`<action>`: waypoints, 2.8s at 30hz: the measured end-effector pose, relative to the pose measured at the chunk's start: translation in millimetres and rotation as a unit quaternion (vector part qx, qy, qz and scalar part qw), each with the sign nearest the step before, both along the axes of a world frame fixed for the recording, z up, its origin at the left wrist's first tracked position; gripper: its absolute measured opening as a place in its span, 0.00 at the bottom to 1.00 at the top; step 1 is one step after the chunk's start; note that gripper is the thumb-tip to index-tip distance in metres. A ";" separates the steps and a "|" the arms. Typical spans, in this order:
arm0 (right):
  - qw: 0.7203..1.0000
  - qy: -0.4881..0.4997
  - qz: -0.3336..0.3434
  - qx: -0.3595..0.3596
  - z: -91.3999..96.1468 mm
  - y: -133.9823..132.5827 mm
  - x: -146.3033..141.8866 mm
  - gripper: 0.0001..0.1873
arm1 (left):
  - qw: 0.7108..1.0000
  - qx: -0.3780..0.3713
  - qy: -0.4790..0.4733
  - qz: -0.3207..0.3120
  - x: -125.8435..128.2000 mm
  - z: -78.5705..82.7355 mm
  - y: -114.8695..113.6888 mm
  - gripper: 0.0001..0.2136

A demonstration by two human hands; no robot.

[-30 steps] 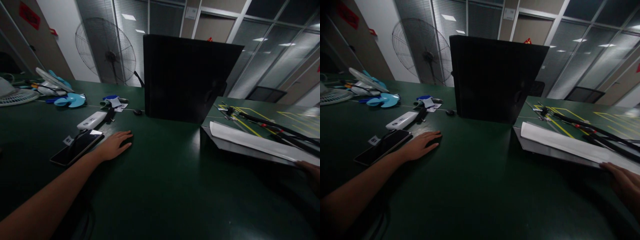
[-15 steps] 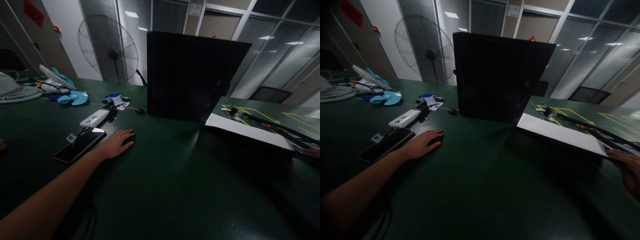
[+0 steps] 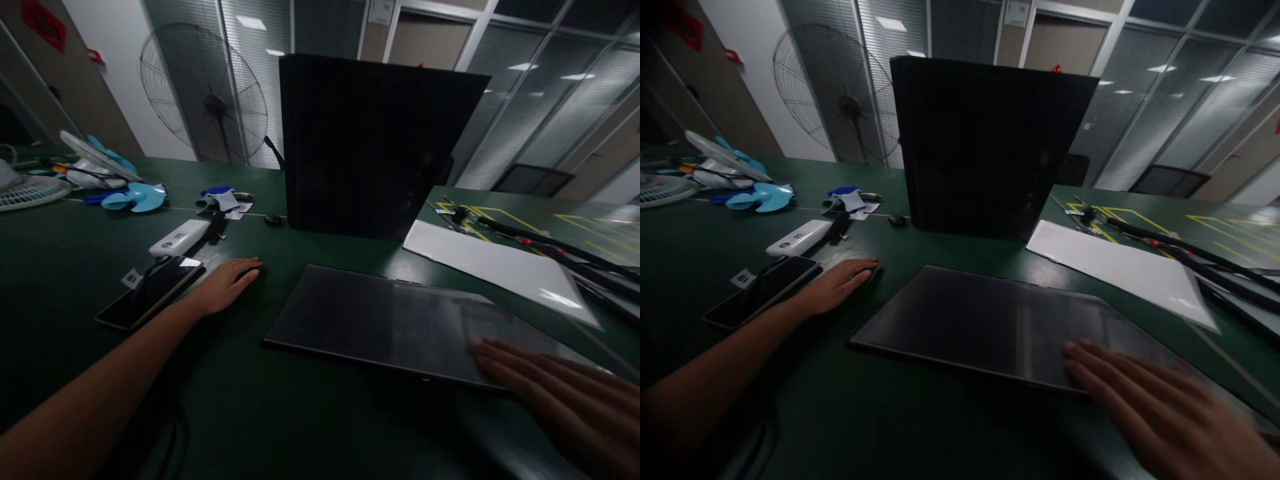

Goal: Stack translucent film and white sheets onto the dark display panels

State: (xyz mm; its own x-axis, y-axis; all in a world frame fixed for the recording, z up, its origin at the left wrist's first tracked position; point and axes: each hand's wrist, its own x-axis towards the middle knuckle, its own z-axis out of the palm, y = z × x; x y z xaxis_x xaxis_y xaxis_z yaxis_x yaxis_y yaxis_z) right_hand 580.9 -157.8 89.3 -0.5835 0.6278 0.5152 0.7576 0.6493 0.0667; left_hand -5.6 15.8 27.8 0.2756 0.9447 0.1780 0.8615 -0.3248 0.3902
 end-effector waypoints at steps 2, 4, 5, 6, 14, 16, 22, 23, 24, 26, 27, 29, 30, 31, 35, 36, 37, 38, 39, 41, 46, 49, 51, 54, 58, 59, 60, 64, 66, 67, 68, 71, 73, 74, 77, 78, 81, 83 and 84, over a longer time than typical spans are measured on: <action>0.989 -0.126 0.076 0.027 -5.6 8.7 -35.9 0.43 | 0.998 -0.007 -0.047 0.031 1.1 0.8 -0.5 0.42; 0.978 -0.177 0.108 0.037 -13.1 17.7 -70.8 0.43 | 0.996 -0.002 -0.079 0.050 1.4 1.2 -1.3 0.42; 0.973 -0.194 0.118 0.038 -17.3 21.8 -86.1 0.40 | 0.995 0.006 -0.087 0.051 1.3 1.5 -1.9 0.42; 0.969 -0.206 0.131 0.038 -21.0 25.7 -99.1 0.37 | 0.995 0.013 -0.089 0.047 1.1 1.8 -2.5 0.41; 0.963 -0.108 0.217 -0.120 -17.8 104.2 -89.9 0.23 | 0.997 -0.003 0.023 -0.069 4.5 4.5 -5.2 0.33; 0.987 -0.077 0.106 -0.097 -22.9 143.7 -58.5 0.21 | 0.994 -0.022 0.062 -0.090 7.0 5.2 -5.5 0.32; 0.958 0.005 -0.270 -0.093 -63.4 230.8 47.2 0.29 | 0.991 -0.025 0.111 -0.074 17.7 21.3 -12.9 0.29; 0.948 0.012 -0.300 -0.106 -68.4 236.3 59.9 0.31 | 0.990 -0.021 0.120 -0.067 19.8 24.8 -14.8 0.28; 0.941 0.015 -0.317 -0.120 -72.0 239.5 70.5 0.34 | 0.989 -0.017 0.132 -0.059 21.8 27.7 -16.5 0.27; 0.927 0.017 -0.342 -0.152 -75.4 240.4 85.2 0.35 | 0.986 -0.007 0.160 -0.041 25.2 31.0 -19.2 0.25; 0.921 0.016 -0.352 -0.165 -75.5 239.1 89.8 0.35 | 0.985 0.000 0.170 -0.030 26.3 31.2 -20.2 0.24; 0.910 0.010 -0.371 -0.184 -73.1 234.9 94.4 0.35 | 0.984 0.013 0.177 -0.012 27.8 29.4 -21.3 0.23; 0.906 0.006 -0.380 -0.189 -71.0 232.7 94.9 0.34 | 0.984 0.020 0.176 -0.008 28.2 27.8 -21.4 0.23; 0.902 0.001 -0.386 -0.193 -68.4 230.5 94.5 0.33 | 0.984 0.026 0.174 -0.007 28.5 25.9 -21.5 0.23; 0.892 -0.018 -0.406 -0.198 -57.3 223.7 86.5 0.27 | 0.983 0.053 0.175 -0.017 29.0 18.7 -20.9 0.23; 0.887 -0.020 -0.418 -0.194 -55.0 222.5 84.1 0.26 | 0.983 0.060 0.170 -0.018 28.8 16.9 -20.5 0.23; 0.881 -0.019 -0.433 -0.188 -53.0 221.4 81.8 0.26 | 0.985 0.063 0.160 -0.023 28.4 15.1 -20.0 0.23; 0.874 -0.016 -0.450 -0.181 -51.5 220.4 80.0 0.27 | 0.987 0.062 0.145 -0.031 27.8 13.3 -19.4 0.24; 0.867 -0.011 -0.467 -0.173 -50.5 219.4 78.7 0.28 | 0.989 0.056 0.128 -0.040 27.1 11.5 -18.6 0.25; 0.855 0.003 -0.494 -0.158 -49.5 217.7 77.9 0.30 | 0.993 0.030 0.097 -0.058 25.5 8.6 -17.3 0.26; 0.836 0.051 -0.528 -0.140 -51.0 213.9 81.9 0.28 | 0.995 -0.016 0.079 -0.060 24.4 8.6 -16.1 0.28; 0.828 0.085 -0.540 -0.126 -52.2 212.2 81.3 0.31 | 0.994 -0.019 0.089 -0.055 25.7 11.2 -16.0 0.28; 0.822 0.108 -0.548 -0.108 -52.2 211.0 77.7 0.34 | 0.994 -0.017 0.094 -0.047 26.6 12.4 -15.9 0.28; 0.814 0.139 -0.561 -0.060 -49.4 207.8 67.1 0.37 | 0.994 -0.010 0.103 -0.031 28.3 13.2 -16.5 0.27; 0.847 0.130 -0.515 -0.021 -37.6 197.3 39.1 0.31 | 0.992 0.006 0.124 -0.009 32.3 13.7 -19.4 0.25; 0.872 0.107 -0.477 -0.026 -33.9 193.0 28.7 0.28 | 0.991 0.011 0.130 -0.007 33.3 13.6 -20.3 0.25; 0.900 0.073 -0.428 -0.037 -30.6 188.0 16.8 0.24 | 0.991 0.018 0.134 -0.006 34.2 13.3 -21.1 0.24; 0.973 -0.072 -0.194 -0.100 -24.9 164.3 -40.4 0.14 | 0.992 0.037 0.121 -0.007 34.2 10.2 -22.1 0.24; 0.977 -0.112 -0.113 -0.142 -26.7 152.5 -68.5 0.18 | 0.994 0.038 0.101 -0.006 32.4 8.1 -21.4 0.25; 0.975 -0.125 -0.081 -0.164 -28.0 147.2 -80.7 0.21 | 0.995 0.036 0.089 -0.007 31.3 7.1 -20.9 0.26; 0.972 -0.135 -0.054 -0.186 -29.0 142.5 -91.2 0.24 | 0.996 0.034 0.076 -0.009 30.3 6.0 -20.3 0.27; 0.957 -0.147 0.007 -0.250 -28.6 132.6 -111.4 0.38 | 0.999 0.032 0.039 -0.013 27.8 2.4 -18.5 0.30; 0.945 -0.145 0.030 -0.293 -25.7 129.0 -117.3 0.40 | 0.999 0.035 0.021 -0.012 26.5 -0.2 -17.8 0.31; 0.939 -0.140 0.041 -0.311 -24.0 127.8 -119.1 0.40 | 0.999 0.036 0.016 -0.011 25.8 -1.3 -17.7 0.32; 0.926 -0.134 0.089 -0.341 -20.0 123.9 -126.0 0.39 | 0.999 0.027 0.016 -0.008 24.1 -1.9 -18.9 0.33; 0.922 -0.132 0.106 -0.347 -19.3 121.7 -130.1 0.39 | 1.000 0.021 0.021 -0.009 23.7 -1.1 -19.7 0.33; 0.910 -0.129 0.151 -0.365 -18.4 110.8 -150.7 0.41 | 0.998 0.001 0.049 -0.033 23.3 2.7 -21.5 0.33; 0.903 -0.124 0.159 -0.379 -17.6 100.5 -169.1 0.46 | 0.996 -0.012 0.068 -0.056 23.7 4.6 -21.5 0.32; 0.900 -0.121 0.160 -0.387 -16.8 95.2 -178.2 0.49 | 0.995 -0.018 0.076 -0.064 24.0 5.0 -21.1 0.32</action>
